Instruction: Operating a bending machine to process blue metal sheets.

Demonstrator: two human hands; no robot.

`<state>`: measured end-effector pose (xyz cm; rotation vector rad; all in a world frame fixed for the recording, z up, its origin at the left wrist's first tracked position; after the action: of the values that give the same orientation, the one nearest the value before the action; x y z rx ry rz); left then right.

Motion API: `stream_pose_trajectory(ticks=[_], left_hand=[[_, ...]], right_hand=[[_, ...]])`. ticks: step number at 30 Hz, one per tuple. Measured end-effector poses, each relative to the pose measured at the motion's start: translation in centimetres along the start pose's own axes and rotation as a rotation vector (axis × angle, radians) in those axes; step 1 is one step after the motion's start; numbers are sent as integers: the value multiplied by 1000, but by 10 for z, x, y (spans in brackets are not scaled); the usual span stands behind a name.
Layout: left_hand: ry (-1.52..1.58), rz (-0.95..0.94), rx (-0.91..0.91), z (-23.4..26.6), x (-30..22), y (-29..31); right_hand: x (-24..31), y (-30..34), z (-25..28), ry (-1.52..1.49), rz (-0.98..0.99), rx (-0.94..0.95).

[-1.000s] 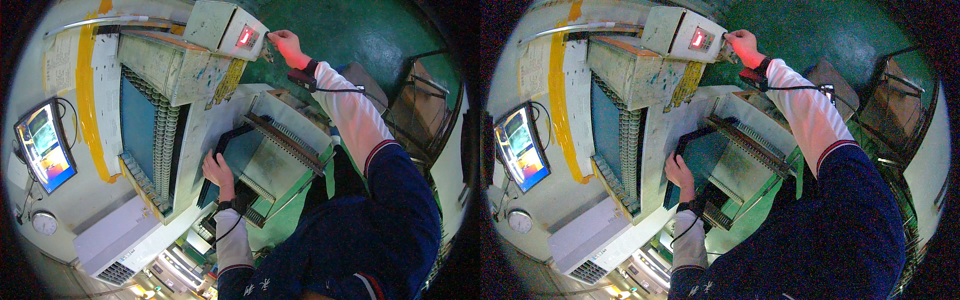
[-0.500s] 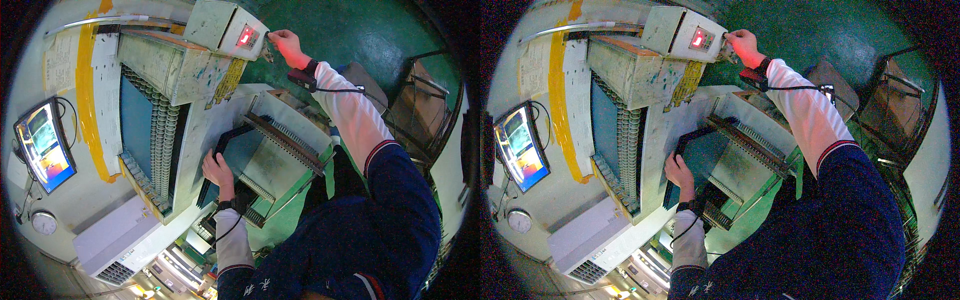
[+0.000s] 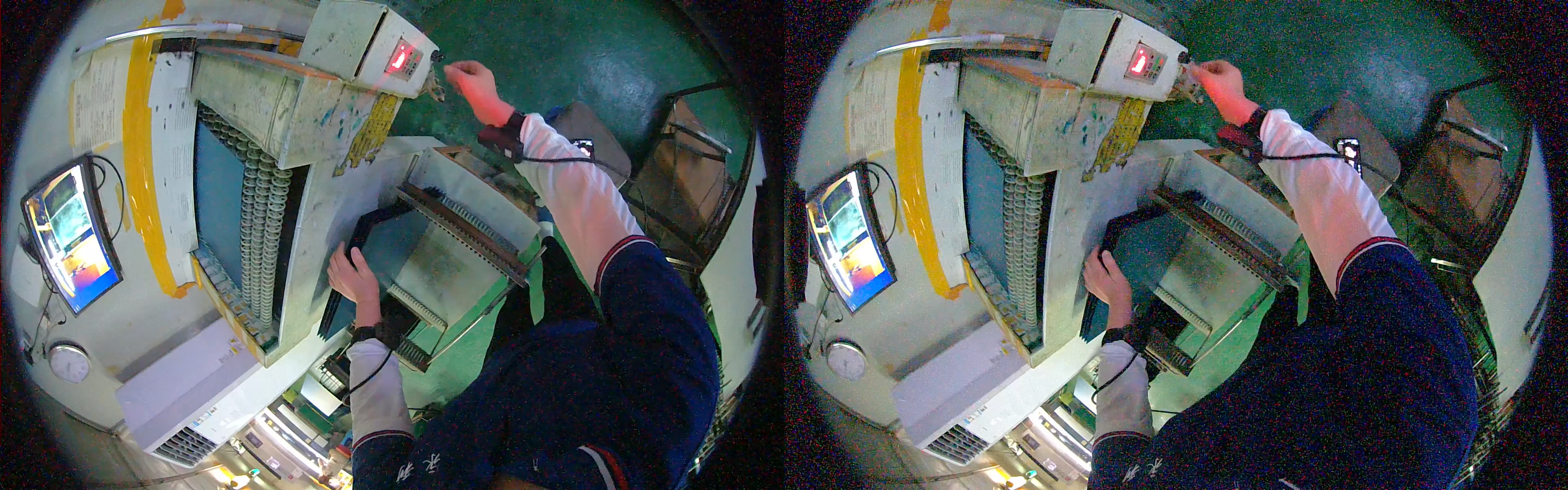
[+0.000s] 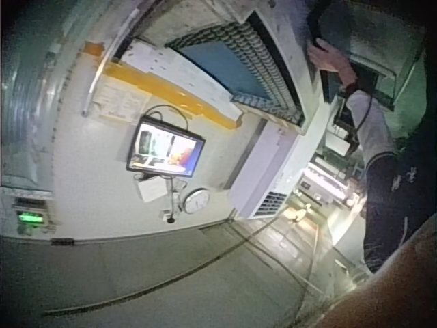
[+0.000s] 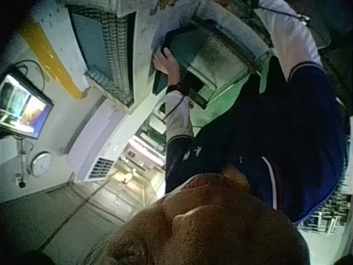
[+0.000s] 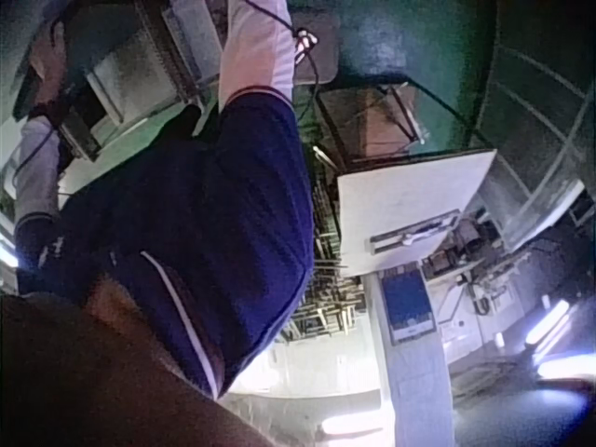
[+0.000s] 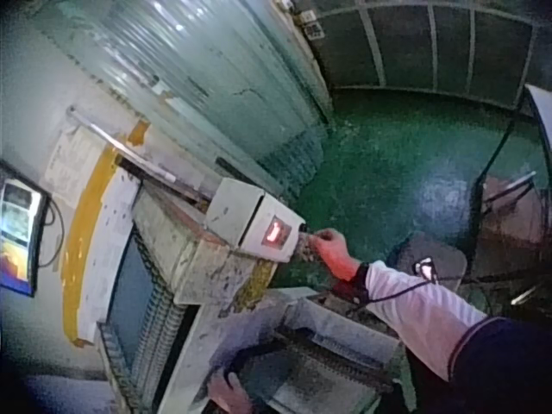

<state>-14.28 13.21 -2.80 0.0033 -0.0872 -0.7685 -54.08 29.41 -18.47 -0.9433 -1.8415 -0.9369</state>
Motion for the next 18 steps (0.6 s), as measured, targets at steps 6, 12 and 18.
stream_pose_trajectory(ticks=[6,12,18], left_hand=[[-11,-12,-29,0,4,3],[36,-3,-37,2,2,9],[25,2,-73,3,4,6]], right_hand=[[-37,66,29,95,-113,26],[-40,94,57,68,-200,-6],[16,26,19,78,-31,33]])
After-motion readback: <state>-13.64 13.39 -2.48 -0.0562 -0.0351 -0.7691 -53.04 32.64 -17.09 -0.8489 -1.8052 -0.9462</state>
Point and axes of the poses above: each hand's wrist, its own y-axis away from the middle knuckle, its own z-axis out of the back of the hand, x = y × z, the point moved 3 cm from there along -y, towards the middle knuckle, and after that the axes turned 14 degrees about x, right-handed, at the moved point
